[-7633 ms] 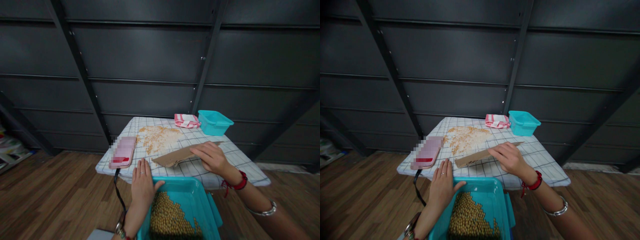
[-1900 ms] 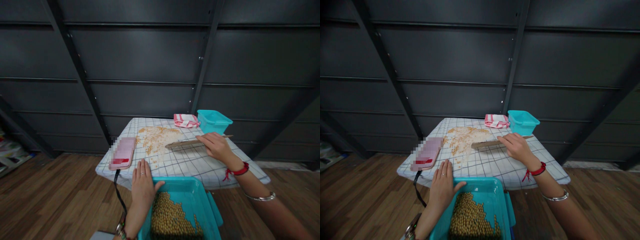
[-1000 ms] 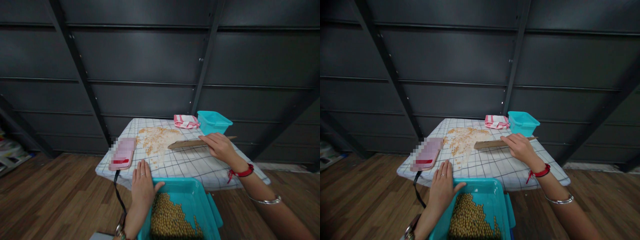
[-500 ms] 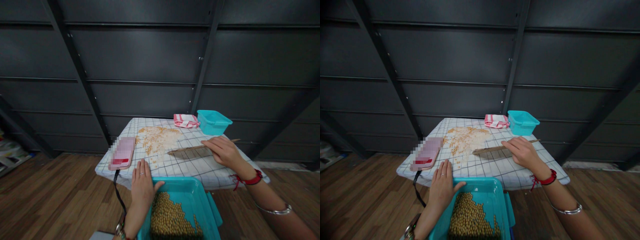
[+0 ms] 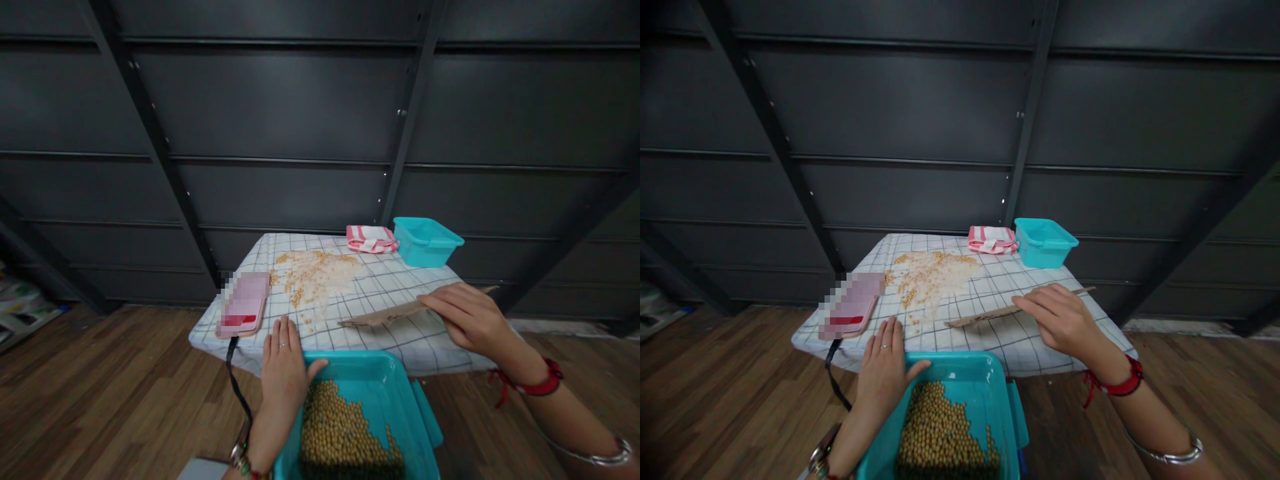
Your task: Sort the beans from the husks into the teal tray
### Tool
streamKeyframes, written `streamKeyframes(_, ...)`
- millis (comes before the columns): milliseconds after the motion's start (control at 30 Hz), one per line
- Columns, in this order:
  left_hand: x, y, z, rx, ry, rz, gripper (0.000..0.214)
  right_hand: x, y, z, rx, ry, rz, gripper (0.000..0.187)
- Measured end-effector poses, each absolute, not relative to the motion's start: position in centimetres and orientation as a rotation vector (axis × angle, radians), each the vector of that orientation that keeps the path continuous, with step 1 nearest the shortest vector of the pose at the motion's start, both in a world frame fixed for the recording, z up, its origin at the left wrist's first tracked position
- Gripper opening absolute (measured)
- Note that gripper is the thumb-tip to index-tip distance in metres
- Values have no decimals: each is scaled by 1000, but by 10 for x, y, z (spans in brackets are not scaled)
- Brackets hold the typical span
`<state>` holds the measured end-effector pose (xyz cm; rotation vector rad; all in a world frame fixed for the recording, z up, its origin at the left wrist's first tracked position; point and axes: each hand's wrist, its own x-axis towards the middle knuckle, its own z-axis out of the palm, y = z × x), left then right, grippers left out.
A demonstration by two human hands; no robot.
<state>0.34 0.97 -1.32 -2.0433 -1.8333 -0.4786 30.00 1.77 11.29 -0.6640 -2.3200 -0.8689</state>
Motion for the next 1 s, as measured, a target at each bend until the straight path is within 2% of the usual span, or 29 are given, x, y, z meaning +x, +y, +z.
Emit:
streamKeyframes(467, 3, 11, -9, -2080, -1858, -448, 85, 303, 3, 114, -694, -2340, -819, 42)
streamKeyframes(833, 1, 15, -13, -2073, -1825, -498, 79, 289, -24, 128, -654, -2422, -627, 26)
streamKeyframes(1000, 2, 14, -12, -2075, -1854, -499, 82, 290, -15, 124, -638, -2382, -700, 33)
